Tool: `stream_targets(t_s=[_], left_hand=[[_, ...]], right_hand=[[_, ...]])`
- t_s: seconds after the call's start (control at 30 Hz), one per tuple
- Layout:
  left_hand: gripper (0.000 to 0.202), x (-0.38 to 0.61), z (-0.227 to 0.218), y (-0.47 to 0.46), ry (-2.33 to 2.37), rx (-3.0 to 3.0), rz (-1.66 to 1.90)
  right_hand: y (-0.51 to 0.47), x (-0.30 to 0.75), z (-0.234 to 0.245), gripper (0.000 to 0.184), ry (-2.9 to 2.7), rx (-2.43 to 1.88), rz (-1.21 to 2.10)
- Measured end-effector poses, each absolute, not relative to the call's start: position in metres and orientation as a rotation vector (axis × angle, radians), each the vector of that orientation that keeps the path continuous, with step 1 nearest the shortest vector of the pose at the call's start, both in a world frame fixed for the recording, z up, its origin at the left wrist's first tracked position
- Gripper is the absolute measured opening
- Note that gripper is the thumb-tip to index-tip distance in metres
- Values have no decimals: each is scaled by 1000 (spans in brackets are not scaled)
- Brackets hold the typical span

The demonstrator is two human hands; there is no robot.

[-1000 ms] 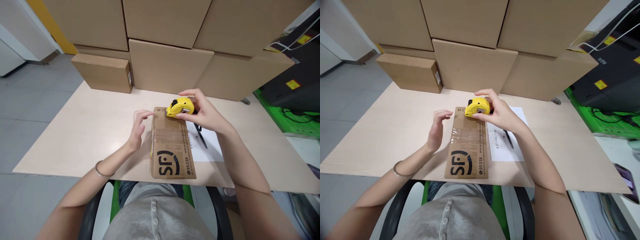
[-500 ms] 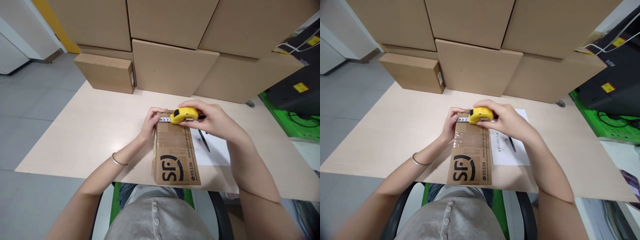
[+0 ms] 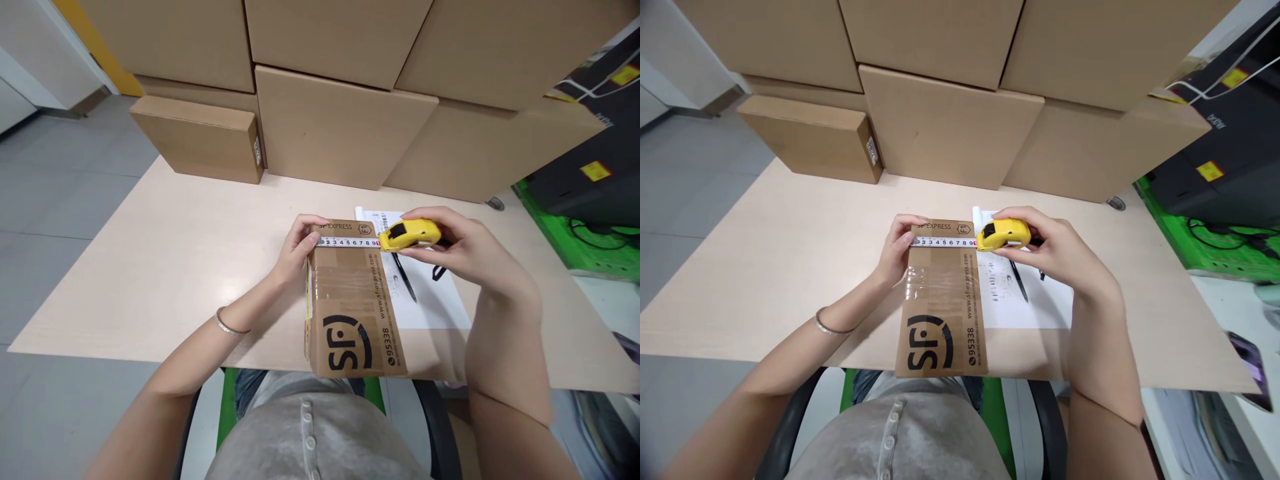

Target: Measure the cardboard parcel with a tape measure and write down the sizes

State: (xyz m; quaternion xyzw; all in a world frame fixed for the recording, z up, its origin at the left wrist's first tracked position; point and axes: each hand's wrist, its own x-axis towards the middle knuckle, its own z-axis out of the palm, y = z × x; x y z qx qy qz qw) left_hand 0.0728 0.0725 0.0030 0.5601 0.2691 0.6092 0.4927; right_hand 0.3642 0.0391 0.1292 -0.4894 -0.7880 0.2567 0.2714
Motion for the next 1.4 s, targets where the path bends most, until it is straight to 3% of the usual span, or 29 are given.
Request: stream_targets(t_s=[0.23, 0.4, 0.53, 0.7, 0.8, 0.9, 1.03, 1.17, 1.27, 1.4], left_hand=[[33, 66, -1, 74, 673, 1387, 1472], [35, 63, -2, 74, 667, 1406, 1451], [35, 65, 0, 76, 653, 1440, 1449], [37, 56, 8, 62, 736, 1620, 1515], [53, 44, 14, 29, 816, 1888, 1632], [70, 37, 12, -11, 581, 2274, 1661], [57, 39, -4, -42, 378, 2661, 1502], [71, 39, -13, -45, 645, 2336, 1655], [61, 30, -3, -41, 1045, 1833, 1758], [63, 17, 14, -32, 1164, 1393, 1494]], right_hand=[[34, 356, 145, 44, -2193, -1343, 602], [35, 343, 162, 30, -2255, -1309, 576], [44, 321, 161, 30, -2326, -1226, 586], [50, 291, 140, 38, -2242, -1140, 720], [53, 292, 118, 45, -1995, -1127, 822], [65, 301, 89, 49, -1580, -1083, 1018], [84, 308, 57, 53, -1252, -1085, 1236], [81, 314, 59, 56, -1214, -1200, 1185], [63, 326, 77, 51, -1221, -1275, 965], [31, 333, 93, 46, -1241, -1462, 843]])
